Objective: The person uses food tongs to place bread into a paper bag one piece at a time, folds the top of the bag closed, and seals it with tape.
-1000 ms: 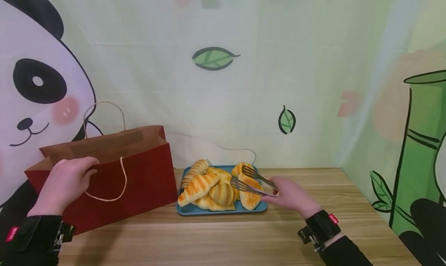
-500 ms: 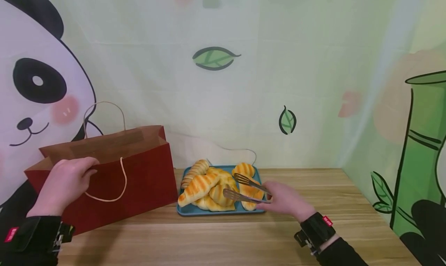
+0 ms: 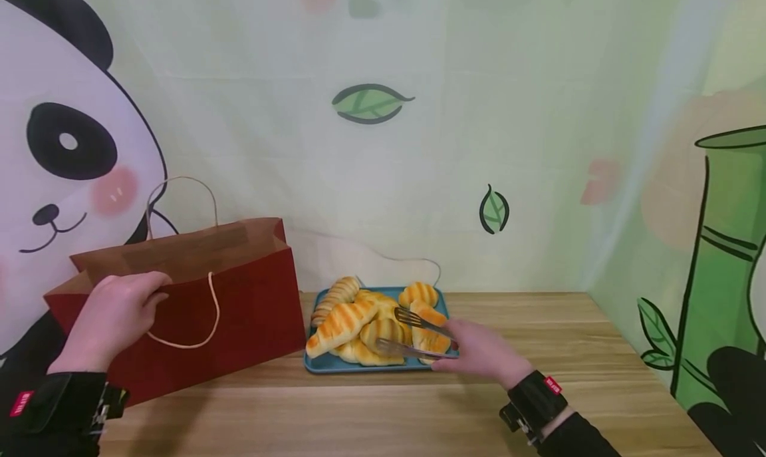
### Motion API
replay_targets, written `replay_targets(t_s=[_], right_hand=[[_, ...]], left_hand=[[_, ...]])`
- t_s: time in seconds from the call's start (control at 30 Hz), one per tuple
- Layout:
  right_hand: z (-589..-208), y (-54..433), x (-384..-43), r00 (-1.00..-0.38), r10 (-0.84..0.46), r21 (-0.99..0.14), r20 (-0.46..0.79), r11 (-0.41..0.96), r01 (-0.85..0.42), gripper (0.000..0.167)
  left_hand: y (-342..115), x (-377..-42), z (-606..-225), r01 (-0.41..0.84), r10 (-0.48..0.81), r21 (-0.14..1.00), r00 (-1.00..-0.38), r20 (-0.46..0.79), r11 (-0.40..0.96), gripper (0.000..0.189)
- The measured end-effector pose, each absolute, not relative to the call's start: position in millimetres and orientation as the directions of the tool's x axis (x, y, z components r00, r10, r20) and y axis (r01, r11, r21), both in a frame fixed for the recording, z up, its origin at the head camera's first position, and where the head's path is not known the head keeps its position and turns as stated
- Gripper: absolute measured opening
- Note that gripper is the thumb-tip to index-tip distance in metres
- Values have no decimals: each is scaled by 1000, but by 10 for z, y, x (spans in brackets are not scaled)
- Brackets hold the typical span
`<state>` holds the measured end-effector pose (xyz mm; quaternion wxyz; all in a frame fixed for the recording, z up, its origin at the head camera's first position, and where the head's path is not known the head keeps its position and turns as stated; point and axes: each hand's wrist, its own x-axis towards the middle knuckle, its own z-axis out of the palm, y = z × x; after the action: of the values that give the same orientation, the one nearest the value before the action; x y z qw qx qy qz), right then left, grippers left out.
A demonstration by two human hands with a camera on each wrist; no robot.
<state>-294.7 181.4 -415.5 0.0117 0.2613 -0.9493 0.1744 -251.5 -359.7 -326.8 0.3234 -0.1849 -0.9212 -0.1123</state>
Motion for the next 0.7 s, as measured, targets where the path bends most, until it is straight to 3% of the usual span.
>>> replay_targets(t_s=[0.7], right_hand=[[-4215,1731,-2946,-849,-513,-246,128,813,-528,66]], left_hand=[[-3602,-2515,-3264,413,273,78,-721,637,908,31]])
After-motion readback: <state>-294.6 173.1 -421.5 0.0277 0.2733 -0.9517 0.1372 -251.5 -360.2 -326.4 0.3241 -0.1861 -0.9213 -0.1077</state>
